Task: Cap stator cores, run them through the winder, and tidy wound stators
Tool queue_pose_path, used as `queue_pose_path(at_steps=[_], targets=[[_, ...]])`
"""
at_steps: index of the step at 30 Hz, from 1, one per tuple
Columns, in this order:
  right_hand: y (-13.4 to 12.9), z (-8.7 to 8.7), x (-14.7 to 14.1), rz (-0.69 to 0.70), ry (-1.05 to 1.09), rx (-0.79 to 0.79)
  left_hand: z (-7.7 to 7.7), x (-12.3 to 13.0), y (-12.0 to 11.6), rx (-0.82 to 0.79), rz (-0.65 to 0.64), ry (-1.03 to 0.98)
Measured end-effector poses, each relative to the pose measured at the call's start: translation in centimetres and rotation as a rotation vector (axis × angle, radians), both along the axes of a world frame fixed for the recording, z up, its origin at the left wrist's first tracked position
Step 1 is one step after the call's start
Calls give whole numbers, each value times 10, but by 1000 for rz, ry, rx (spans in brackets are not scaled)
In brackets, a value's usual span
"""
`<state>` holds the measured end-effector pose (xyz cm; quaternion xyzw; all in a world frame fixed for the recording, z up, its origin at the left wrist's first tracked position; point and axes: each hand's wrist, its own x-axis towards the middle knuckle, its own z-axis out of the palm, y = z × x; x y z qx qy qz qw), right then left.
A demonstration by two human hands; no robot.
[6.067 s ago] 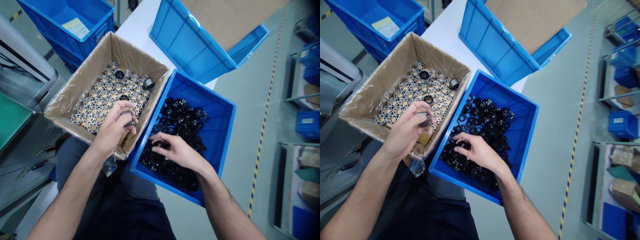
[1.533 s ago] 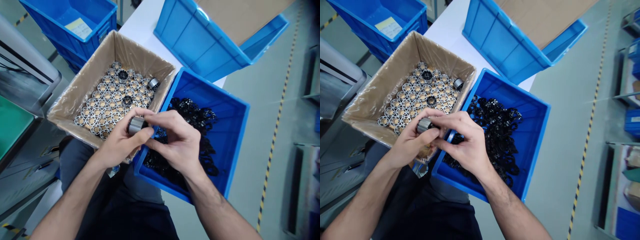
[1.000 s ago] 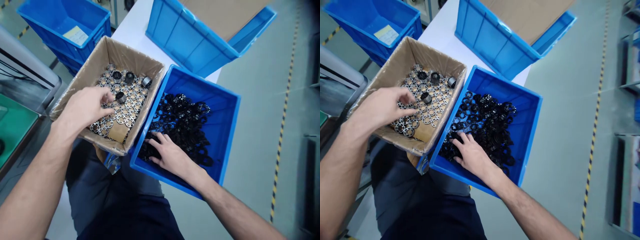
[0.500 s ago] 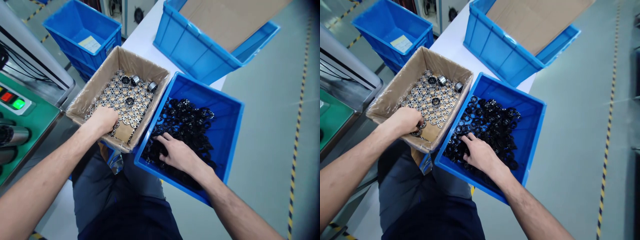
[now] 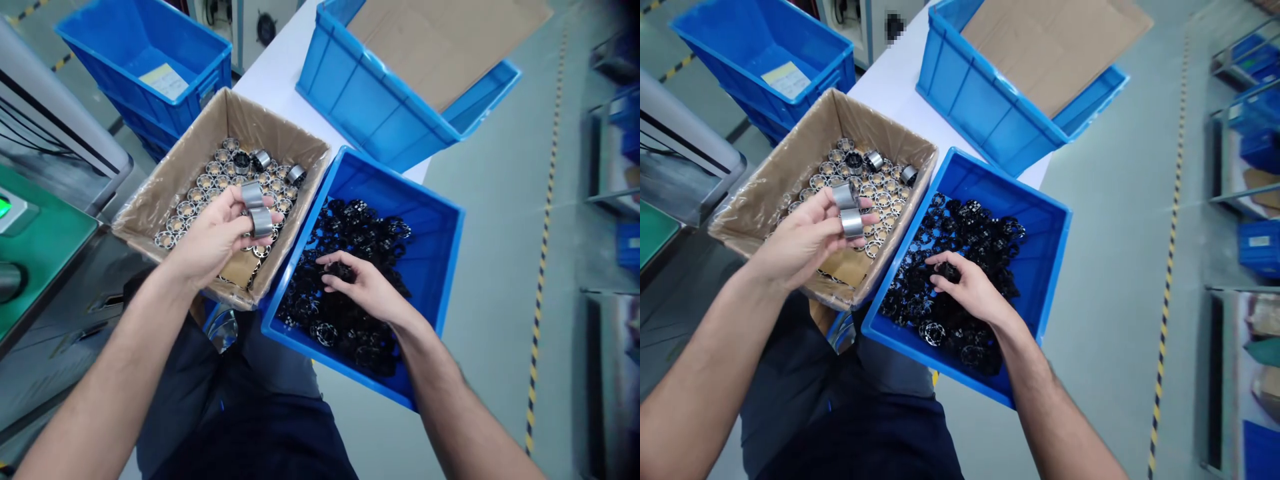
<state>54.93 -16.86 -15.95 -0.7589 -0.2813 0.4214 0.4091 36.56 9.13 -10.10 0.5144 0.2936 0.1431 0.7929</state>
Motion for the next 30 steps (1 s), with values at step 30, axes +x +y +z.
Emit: queue_pose_path(at_steps=[30], targets=[[89, 56, -54, -68, -374, 577, -22, -17, -42, 192, -158, -324]])
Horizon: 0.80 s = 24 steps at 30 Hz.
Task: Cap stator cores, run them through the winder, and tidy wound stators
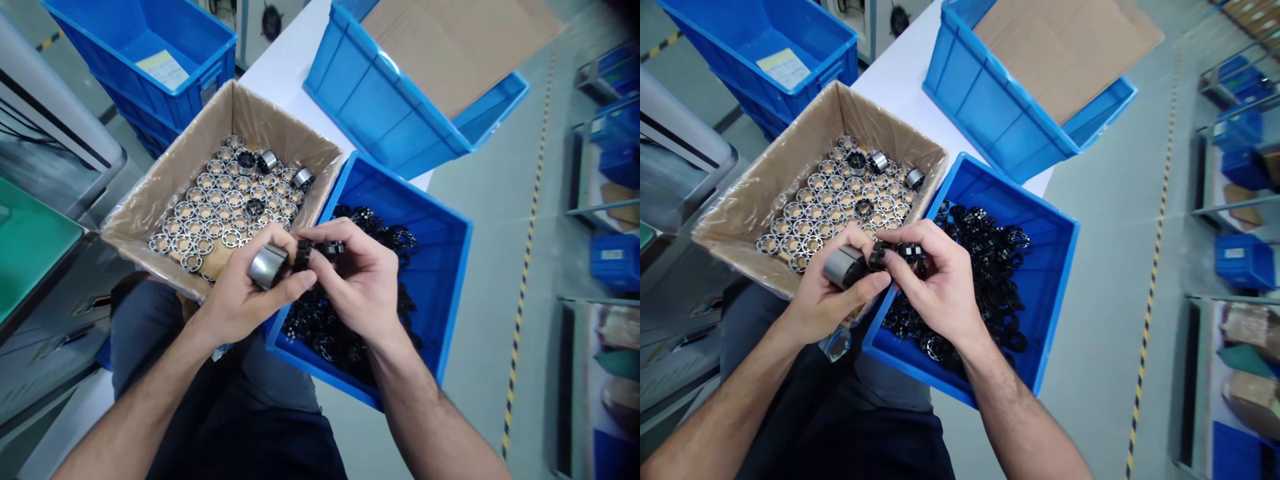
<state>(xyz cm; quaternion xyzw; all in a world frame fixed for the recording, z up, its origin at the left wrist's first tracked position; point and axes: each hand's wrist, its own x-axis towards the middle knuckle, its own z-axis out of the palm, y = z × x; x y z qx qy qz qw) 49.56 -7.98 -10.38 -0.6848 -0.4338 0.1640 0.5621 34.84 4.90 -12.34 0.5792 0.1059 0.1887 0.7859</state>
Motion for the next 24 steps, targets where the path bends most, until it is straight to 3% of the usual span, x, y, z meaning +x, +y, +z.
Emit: queue_pose_path(at_steps=[5, 12, 17, 24], targets=[[-2, -3, -4, -86, 41, -26, -4, 0, -3, -98, 48, 42], [1, -3, -14, -86, 74, -70, -4, -4, -5, -121, 23, 122], [2, -5, -14, -37, -90, 26, -5, -5, -5, -93, 38, 156], [5, -4, -12, -6, -288, 146, -2, -6, -6, -179, 8, 183]])
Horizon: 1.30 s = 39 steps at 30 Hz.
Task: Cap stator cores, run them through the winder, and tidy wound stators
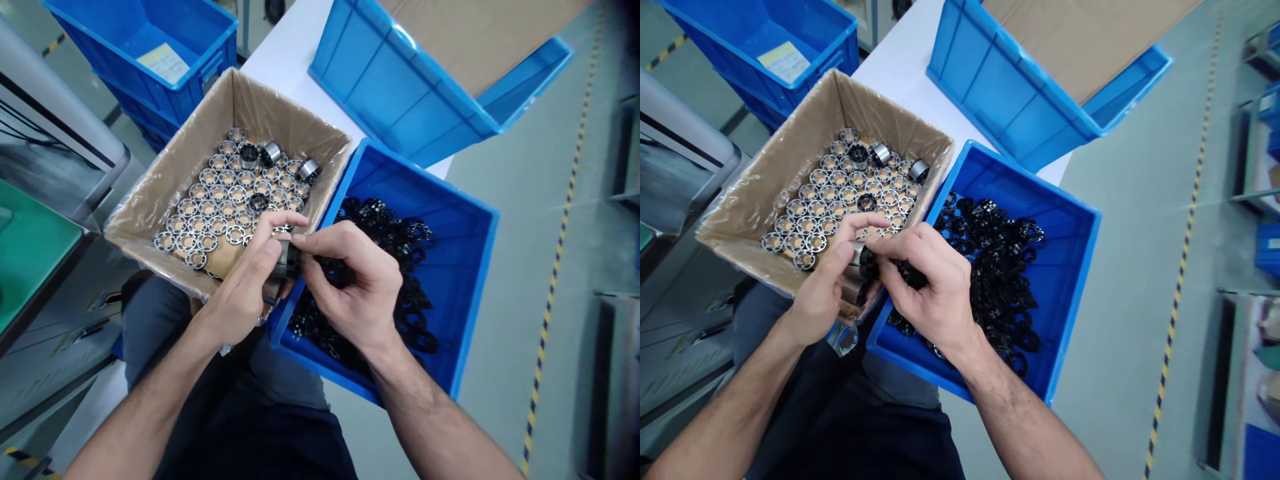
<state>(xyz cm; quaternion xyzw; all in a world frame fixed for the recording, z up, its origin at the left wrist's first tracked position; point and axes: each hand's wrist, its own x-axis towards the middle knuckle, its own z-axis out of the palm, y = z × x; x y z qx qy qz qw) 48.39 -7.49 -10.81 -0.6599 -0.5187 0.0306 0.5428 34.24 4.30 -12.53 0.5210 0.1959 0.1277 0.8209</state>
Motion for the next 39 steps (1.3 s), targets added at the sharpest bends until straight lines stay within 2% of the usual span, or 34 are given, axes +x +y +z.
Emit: queue_pose_path(at_steps=[4, 9, 12, 14, 18, 20, 24, 27, 31, 36, 39], targets=[[-2, 2, -4, -21, -83, 3, 1, 0, 1, -2, -32, 2], [-4, 1, -3, -36, 60, -54, 1, -1, 4, 76, -123, -3], [-5, 1, 1, -37, 2, -37, 1, 2, 6, 99, -160, -7], [-7, 2, 3, -28, 49, -58, 0, 6, 7, 109, -89, -31], [-11, 4, 5, -4, 448, -161, 1, 13, 11, 110, 217, 0], [-12, 5, 5, 12, 532, -173, 2, 15, 11, 67, 282, 49], [-10, 8, 5, 23, 522, -116, 5, 14, 10, 62, 219, 59], [-8, 9, 6, 35, 566, -145, 6, 13, 9, 7, 187, 29], [-5, 5, 6, 9, 562, -91, 3, 13, 8, -10, 86, 17], [-5, -3, 3, 125, 844, -61, -1, 13, 9, -69, 70, 14], [-6, -4, 3, 139, 881, -78, -2, 12, 8, -121, 32, -2]])
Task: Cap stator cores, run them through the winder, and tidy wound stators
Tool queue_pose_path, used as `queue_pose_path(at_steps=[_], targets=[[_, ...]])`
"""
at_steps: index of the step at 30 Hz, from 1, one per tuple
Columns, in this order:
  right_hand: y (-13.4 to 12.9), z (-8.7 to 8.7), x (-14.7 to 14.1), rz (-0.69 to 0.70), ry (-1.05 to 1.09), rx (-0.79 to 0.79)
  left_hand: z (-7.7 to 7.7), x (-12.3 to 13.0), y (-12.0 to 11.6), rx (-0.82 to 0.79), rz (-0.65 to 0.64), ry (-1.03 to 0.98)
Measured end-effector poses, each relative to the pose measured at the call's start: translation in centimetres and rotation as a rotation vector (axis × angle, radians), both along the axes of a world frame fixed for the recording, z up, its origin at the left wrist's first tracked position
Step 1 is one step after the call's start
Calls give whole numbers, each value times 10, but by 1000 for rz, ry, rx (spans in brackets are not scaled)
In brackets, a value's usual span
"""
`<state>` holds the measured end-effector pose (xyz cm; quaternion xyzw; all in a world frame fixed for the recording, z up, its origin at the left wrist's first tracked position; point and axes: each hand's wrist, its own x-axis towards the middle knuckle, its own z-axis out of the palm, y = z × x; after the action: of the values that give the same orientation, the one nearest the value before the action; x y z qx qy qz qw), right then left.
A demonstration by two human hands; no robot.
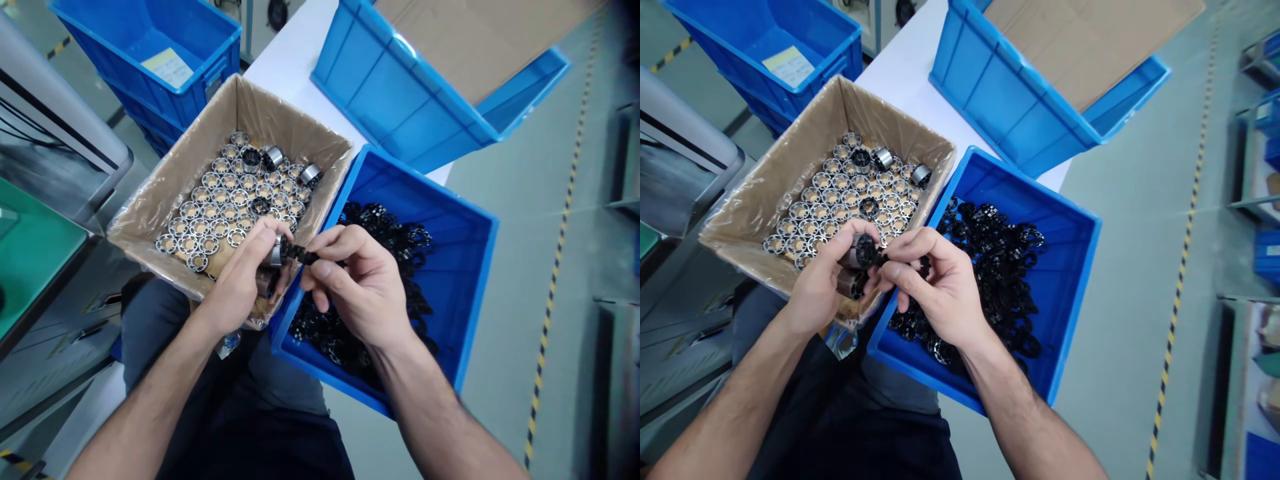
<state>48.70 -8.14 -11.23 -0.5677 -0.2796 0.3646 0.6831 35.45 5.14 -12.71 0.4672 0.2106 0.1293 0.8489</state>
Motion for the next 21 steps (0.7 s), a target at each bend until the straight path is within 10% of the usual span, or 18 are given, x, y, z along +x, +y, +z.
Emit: queue_pose_path(at_steps=[21], targets=[[0, 10, -7, -77, -138, -173, 0, -8, -2, 162, -10, 45]])
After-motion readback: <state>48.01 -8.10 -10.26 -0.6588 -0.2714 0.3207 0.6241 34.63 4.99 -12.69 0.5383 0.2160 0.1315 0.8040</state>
